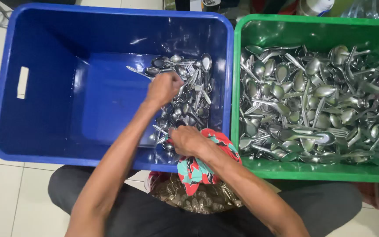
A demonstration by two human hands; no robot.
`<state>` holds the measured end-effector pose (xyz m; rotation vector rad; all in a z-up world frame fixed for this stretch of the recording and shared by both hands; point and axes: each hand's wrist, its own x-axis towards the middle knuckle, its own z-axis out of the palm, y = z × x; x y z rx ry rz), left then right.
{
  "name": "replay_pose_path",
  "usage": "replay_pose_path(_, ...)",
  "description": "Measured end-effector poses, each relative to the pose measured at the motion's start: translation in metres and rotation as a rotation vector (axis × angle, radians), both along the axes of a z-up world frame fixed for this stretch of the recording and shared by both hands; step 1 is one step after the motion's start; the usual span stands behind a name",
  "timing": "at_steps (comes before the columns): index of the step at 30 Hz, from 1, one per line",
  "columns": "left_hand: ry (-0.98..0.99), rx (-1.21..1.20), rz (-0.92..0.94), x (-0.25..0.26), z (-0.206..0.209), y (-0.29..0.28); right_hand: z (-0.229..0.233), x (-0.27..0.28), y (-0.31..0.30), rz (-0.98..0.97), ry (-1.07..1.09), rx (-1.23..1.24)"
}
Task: Wiping spoons and forks with a cloth and moving them between bins.
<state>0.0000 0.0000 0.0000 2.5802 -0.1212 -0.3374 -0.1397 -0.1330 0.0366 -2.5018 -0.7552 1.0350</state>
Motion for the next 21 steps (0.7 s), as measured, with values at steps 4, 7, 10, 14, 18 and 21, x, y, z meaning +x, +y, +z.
replay_pose_path(4,0.167,0.167,-0.059,0.014,-0.026,-0.041,0.046,0.004,0.001,0.021,0.018,-0.063)
replay_pose_path(7,0.211,0.203,-0.055,0.030,-0.072,-0.063,0.021,0.001,0.000,0.033,-0.003,-0.060)
replay_pose_path(10,0.307,0.150,0.002,0.042,-0.105,-0.078,0.012,-0.001,-0.003,0.025,0.015,-0.006)
replay_pose_path(14,0.350,0.030,0.150,0.055,-0.150,-0.074,0.037,0.013,-0.007,-0.034,0.008,0.032)
replay_pose_path(18,0.210,-0.105,0.129,0.035,-0.080,-0.058,0.064,0.036,-0.018,-0.363,0.027,0.040)
replay_pose_path(21,-0.199,-0.362,0.211,-0.012,0.058,-0.025,0.064,0.043,-0.036,-0.684,-0.092,0.196)
